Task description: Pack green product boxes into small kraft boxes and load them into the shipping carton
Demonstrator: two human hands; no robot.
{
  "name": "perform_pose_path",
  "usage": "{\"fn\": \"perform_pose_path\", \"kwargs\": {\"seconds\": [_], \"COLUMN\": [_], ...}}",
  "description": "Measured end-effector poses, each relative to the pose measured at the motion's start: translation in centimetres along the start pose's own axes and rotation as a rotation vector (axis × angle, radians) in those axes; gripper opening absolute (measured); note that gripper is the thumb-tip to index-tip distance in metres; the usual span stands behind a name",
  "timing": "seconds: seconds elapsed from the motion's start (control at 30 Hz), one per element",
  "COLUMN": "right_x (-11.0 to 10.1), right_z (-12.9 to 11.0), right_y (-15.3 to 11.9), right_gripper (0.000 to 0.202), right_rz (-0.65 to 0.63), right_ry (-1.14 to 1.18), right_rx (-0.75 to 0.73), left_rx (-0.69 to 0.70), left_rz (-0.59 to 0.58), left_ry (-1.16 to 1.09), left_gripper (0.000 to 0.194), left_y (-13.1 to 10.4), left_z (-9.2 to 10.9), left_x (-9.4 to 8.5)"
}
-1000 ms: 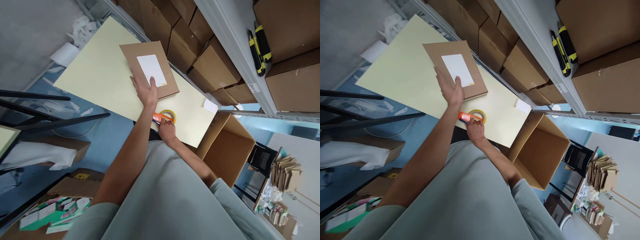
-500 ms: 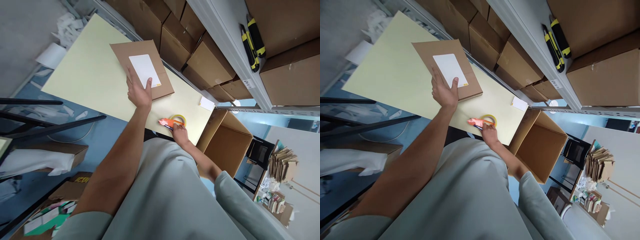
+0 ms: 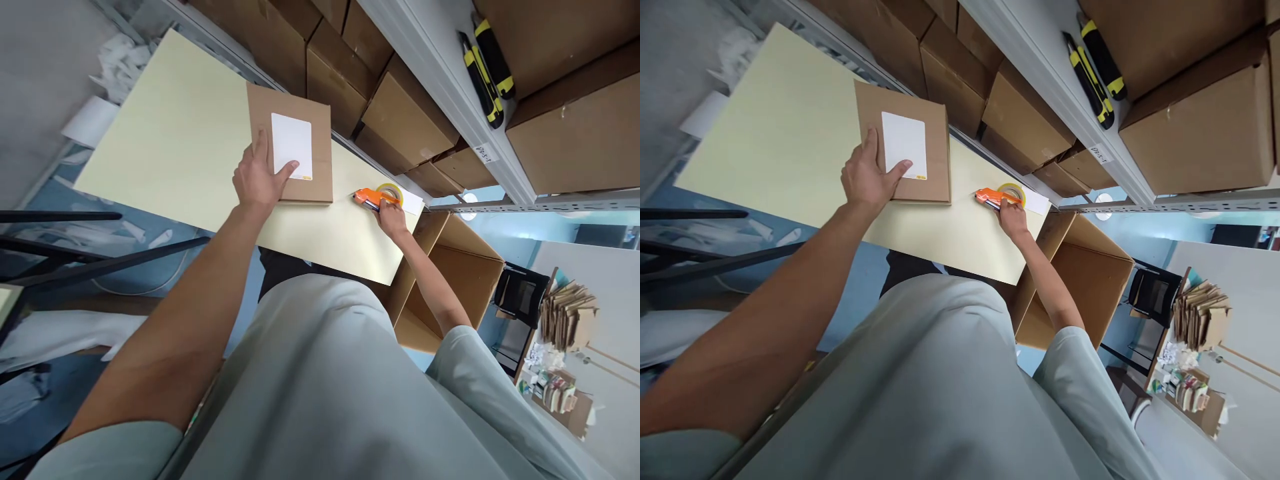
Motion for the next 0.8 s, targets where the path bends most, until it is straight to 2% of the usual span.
{"fn": "perform_pose_path", "kwargs": {"seconds": [0.1, 0.3, 0.37, 0.43, 0.53, 0.63, 0.73, 0.8], "right_x": [-0.3, 0.5, 0.9, 1.4, 1.7, 1.9, 2.2, 2.4], "right_z": [-2.2, -7.6, -9.2, -10.4, -11.5, -11.7, -11.4, -11.1], "right_y": [0.1, -3.5, -4.7, -5.5, -6.4, -7.2, -7.8, -8.0], "right_gripper": [0.048, 0.040, 0.038, 0.038, 0.038, 0.040, 0.040, 0.039], "right_rz": [-0.028, -0.053, -0.053, -0.058, -0.072, -0.093, -0.103, -0.091], "right_ry": [0.042, 0.087, 0.112, 0.142, 0.185, 0.207, 0.203, 0.201], "right_rx": [-0.029, -0.173, -0.192, -0.188, -0.155, -0.122, -0.107, -0.107], "left_rx": [0.098, 0.317, 0.370, 0.403, 0.405, 0.424, 0.470, 0.459], "left_rz": [-0.089, -0.280, -0.283, -0.236, -0.070, 0.076, 0.071, 0.027], "left_ry": [0.089, 0.239, 0.277, 0.279, 0.197, 0.127, 0.081, 0.053], "left_gripper": [0.100, 0.090, 0.088, 0.088, 0.097, 0.104, 0.094, 0.079], "left_y": [0.4, 1.2, 1.2, 0.7, -0.6, -1.5, -0.6, 0.4], "left_z": [-0.4, -1.5, -1.6, -0.9, 1.6, 5.7, 9.5, 10.5], "left_x": [-0.6, -2.5, -3.1, -2.8, -0.6, 3.8, 8.1, 9.8]}}
Point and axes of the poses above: each hand's wrist, its own y-axis towards the middle knuckle, its own x-axis out of the palm, z = x × y, the point moved 7 cm from there along y, towards the middle knuckle, and after that the axes turned 5 degrees about x, right-handed, at the moved point
